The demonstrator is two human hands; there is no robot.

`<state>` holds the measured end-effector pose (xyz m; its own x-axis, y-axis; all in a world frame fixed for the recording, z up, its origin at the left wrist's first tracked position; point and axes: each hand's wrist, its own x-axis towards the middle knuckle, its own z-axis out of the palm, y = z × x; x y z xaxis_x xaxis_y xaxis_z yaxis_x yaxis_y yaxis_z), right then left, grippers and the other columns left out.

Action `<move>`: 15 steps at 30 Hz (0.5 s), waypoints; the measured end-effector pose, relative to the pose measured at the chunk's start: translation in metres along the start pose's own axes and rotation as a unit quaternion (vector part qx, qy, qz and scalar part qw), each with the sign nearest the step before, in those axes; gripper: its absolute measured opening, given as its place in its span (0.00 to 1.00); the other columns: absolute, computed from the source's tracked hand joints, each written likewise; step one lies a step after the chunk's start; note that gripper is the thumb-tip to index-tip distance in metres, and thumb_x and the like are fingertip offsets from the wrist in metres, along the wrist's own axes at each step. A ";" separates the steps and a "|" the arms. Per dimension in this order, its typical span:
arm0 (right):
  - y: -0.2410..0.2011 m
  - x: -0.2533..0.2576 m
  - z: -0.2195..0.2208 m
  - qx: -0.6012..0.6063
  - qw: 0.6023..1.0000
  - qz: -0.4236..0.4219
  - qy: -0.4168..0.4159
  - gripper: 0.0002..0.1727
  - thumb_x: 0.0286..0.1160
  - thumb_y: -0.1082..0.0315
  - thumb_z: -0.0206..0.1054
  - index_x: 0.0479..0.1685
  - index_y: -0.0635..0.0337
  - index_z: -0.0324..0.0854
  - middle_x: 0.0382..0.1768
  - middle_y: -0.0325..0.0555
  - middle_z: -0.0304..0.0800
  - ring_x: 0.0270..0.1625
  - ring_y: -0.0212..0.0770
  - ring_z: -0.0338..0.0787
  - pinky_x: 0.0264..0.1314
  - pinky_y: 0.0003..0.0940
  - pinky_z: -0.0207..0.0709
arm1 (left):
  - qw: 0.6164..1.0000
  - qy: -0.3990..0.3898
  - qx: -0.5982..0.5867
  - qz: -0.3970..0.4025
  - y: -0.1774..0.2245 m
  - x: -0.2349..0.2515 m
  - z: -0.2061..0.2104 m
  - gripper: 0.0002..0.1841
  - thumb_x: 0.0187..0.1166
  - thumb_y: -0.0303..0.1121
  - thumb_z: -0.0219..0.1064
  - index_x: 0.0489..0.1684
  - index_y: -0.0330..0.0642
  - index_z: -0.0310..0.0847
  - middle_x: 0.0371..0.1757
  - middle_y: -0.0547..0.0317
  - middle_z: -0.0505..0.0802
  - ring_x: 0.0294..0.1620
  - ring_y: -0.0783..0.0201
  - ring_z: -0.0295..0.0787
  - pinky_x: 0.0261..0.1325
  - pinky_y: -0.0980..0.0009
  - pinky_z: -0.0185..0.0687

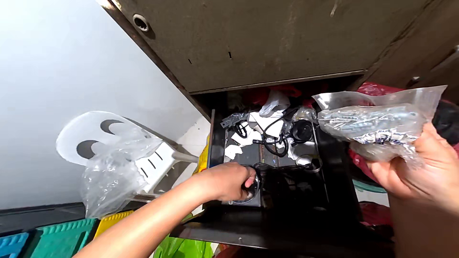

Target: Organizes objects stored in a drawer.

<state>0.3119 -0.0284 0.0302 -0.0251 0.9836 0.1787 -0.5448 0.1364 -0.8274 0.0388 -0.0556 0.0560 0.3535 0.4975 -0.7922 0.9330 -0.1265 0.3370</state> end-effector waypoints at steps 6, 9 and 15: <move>0.004 0.003 0.001 0.045 0.998 0.039 0.027 0.20 0.91 0.71 0.43 0.57 0.49 0.83 0.49 0.35 0.94 0.53 0.29 0.93 0.58 0.27 0.89 | 0.965 0.020 -0.081 0.248 0.047 0.023 0.047 0.17 0.80 0.30 0.69 0.63 0.30 0.79 0.51 0.33 0.90 0.54 0.35 0.89 0.56 0.36 0.80; 0.007 0.004 -0.003 0.037 0.997 0.054 0.044 0.21 0.92 0.71 0.41 0.60 0.49 0.82 0.52 0.36 0.94 0.55 0.30 0.93 0.60 0.27 0.88 | 0.970 0.035 -0.067 0.230 0.040 0.036 0.044 0.17 0.85 0.31 0.64 0.67 0.30 0.81 0.66 0.34 0.86 0.70 0.38 0.82 0.72 0.40 0.74; 0.011 0.007 -0.011 0.048 0.996 0.068 0.044 0.18 0.93 0.65 0.43 0.56 0.47 0.82 0.49 0.34 0.93 0.53 0.28 0.93 0.55 0.24 0.89 | 0.967 0.243 -0.066 0.027 -0.050 0.018 -0.006 0.10 0.86 0.29 0.63 0.50 0.30 0.86 0.48 0.38 0.91 0.53 0.43 0.89 0.61 0.43 0.80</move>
<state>0.3146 -0.0185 0.0167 -0.0326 0.9993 0.0182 -0.6189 -0.0059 -0.7854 -0.0022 -0.0354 0.0279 0.2978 0.8417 -0.4503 0.8863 -0.0686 0.4580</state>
